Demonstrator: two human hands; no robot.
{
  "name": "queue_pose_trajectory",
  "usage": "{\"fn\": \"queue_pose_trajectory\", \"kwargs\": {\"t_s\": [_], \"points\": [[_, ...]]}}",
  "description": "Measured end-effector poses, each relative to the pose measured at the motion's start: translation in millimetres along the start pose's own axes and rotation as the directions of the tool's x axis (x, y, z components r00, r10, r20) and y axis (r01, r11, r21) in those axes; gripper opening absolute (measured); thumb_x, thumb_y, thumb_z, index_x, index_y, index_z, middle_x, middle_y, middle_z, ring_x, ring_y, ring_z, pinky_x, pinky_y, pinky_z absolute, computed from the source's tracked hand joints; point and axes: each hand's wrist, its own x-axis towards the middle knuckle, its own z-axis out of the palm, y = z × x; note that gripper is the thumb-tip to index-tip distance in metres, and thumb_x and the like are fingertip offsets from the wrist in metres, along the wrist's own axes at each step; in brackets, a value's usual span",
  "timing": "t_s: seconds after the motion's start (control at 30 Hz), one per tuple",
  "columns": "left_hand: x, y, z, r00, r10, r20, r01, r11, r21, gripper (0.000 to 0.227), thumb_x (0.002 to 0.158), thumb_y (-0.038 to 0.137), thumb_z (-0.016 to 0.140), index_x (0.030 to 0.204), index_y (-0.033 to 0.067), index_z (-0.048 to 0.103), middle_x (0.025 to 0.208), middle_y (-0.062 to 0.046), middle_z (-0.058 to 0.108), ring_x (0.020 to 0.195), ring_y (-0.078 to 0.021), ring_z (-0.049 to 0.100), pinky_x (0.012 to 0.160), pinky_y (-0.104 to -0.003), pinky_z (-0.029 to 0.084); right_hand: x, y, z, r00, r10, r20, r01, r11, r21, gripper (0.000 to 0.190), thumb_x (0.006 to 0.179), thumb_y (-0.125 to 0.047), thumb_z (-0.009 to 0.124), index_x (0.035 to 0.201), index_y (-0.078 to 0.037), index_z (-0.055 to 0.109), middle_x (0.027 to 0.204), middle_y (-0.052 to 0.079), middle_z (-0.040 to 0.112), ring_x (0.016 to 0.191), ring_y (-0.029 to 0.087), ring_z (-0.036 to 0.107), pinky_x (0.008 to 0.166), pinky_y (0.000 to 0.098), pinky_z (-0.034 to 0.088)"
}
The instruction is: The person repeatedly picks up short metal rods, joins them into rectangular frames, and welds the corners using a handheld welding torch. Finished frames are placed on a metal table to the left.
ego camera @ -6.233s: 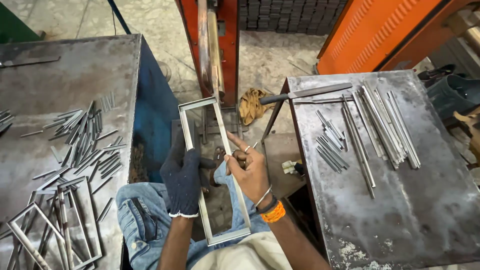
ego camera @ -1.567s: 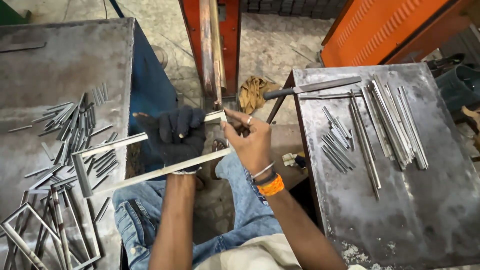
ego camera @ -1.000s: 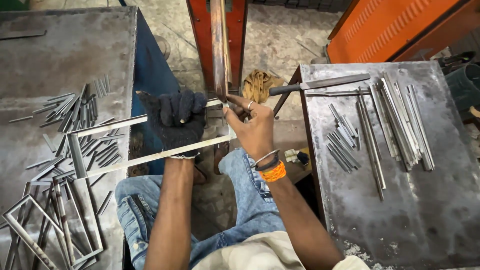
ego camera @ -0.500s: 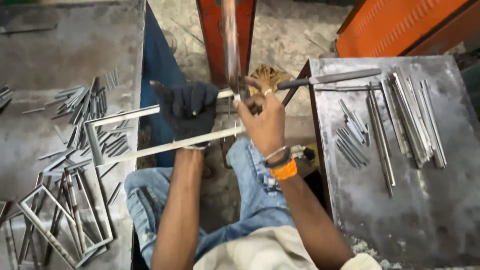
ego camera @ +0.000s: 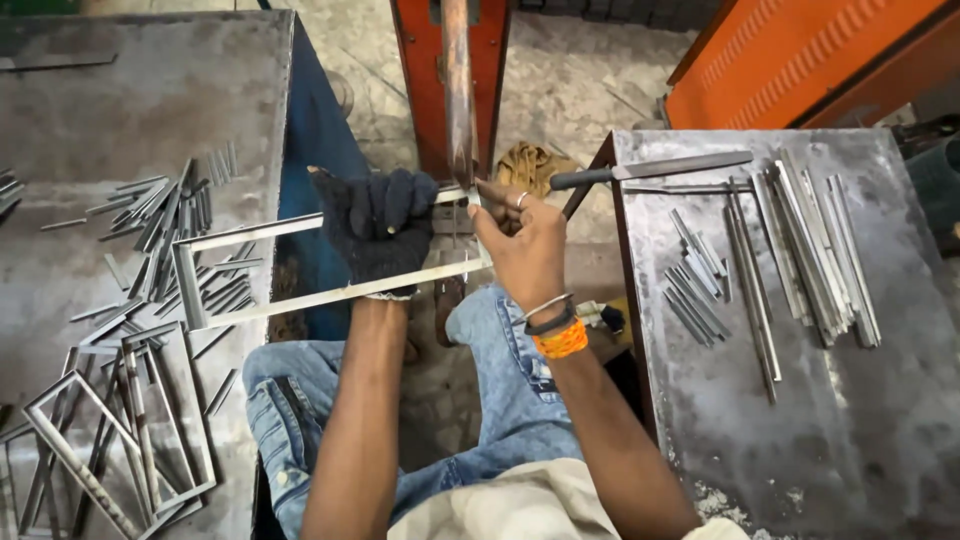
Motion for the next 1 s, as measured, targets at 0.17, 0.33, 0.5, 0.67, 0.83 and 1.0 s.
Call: {"fn": "queue_pose_trajectory", "kwargs": {"t_s": [0.17, 0.33, 0.5, 0.67, 0.83, 1.0], "points": [[0.0, 3.1, -0.8, 1.000, 0.014, 0.000, -0.014, 1.000, -0.010, 0.061, 0.105, 0.051, 0.052, 0.057, 0.0215, 0.032, 0.054, 0.003, 0.027, 0.058, -0.0127, 0.033, 0.074, -0.034, 0.031, 2.4, -4.0, 2.1, 1.000, -0.001, 0.024, 0.000, 0.998, 0.057, 0.026, 0.090, -0.003, 0.075, 0.115, 0.006, 0.075, 0.074, -0.005, 0.066, 0.066, -0.001, 0.051, 0.056, 0.0194, 0.042], [-2.3, 7.3, 7.5, 1.000, -0.003, -0.004, 0.003, 0.998, 0.065, 0.062, 0.107, 0.050, 0.051, 0.056, 0.0202, 0.032, 0.055, 0.003, 0.027, 0.057, -0.0132, 0.032, 0.071, -0.033, 0.030, 0.0, -5.0, 4.6, 0.999, 0.026, 0.024, -0.028, 0.997, 0.067, 0.025, 0.090, -0.003, 0.075, 0.113, 0.007, 0.075, 0.074, -0.005, 0.067, 0.066, -0.001, 0.053, 0.057, 0.0187, 0.044], [-4.7, 7.1, 8.8, 1.000, -0.003, -0.020, 0.004, 0.998, 0.060, 0.062, 0.109, 0.050, 0.050, 0.056, 0.0212, 0.031, 0.055, 0.002, 0.026, 0.059, -0.0137, 0.032, 0.068, -0.030, 0.029, -3.4, -1.9, 6.0, 0.999, 0.030, 0.013, -0.031, 0.996, 0.080, 0.026, 0.090, -0.004, 0.075, 0.114, 0.006, 0.074, 0.073, -0.006, 0.065, 0.065, -0.001, 0.051, 0.056, 0.0190, 0.042], [-1.5, 6.6, 1.9, 1.000, 0.000, 0.008, 0.000, 1.000, 0.030, 0.063, 0.109, 0.050, 0.048, 0.056, 0.0211, 0.029, 0.054, 0.003, 0.026, 0.057, -0.0137, 0.032, 0.072, -0.033, 0.030, 2.0, -4.4, 3.7, 1.000, -0.027, 0.006, 0.027, 0.999, -0.027, 0.024, 0.089, -0.003, 0.077, 0.113, 0.003, 0.076, 0.067, -0.008, 0.059, 0.061, -0.001, 0.046, 0.052, 0.0197, 0.037], [0.5, 6.2, 7.8, 1.000, 0.011, -0.025, -0.010, 0.999, 0.036, 0.064, 0.108, 0.050, 0.048, 0.055, 0.0197, 0.029, 0.053, 0.002, 0.027, 0.058, -0.0149, 0.032, 0.073, -0.034, 0.031, 2.1, -5.9, 5.5, 1.000, -0.007, 0.017, 0.007, 1.000, 0.006, 0.025, 0.090, -0.002, 0.075, 0.115, 0.003, 0.075, 0.067, -0.008, 0.058, 0.061, -0.001, 0.046, 0.052, 0.0195, 0.036], [0.6, 4.7, 6.2, 0.999, 0.000, -0.036, 0.001, 1.000, 0.019, 0.064, 0.107, 0.051, 0.047, 0.055, 0.0193, 0.030, 0.053, 0.002, 0.027, 0.058, -0.0149, 0.032, 0.073, -0.034, 0.031, 0.9, -3.8, 3.0, 1.000, -0.007, 0.014, 0.007, 1.000, 0.009, 0.027, 0.090, -0.002, 0.074, 0.116, 0.003, 0.075, 0.068, -0.008, 0.058, 0.061, -0.001, 0.046, 0.053, 0.0196, 0.038]]}}
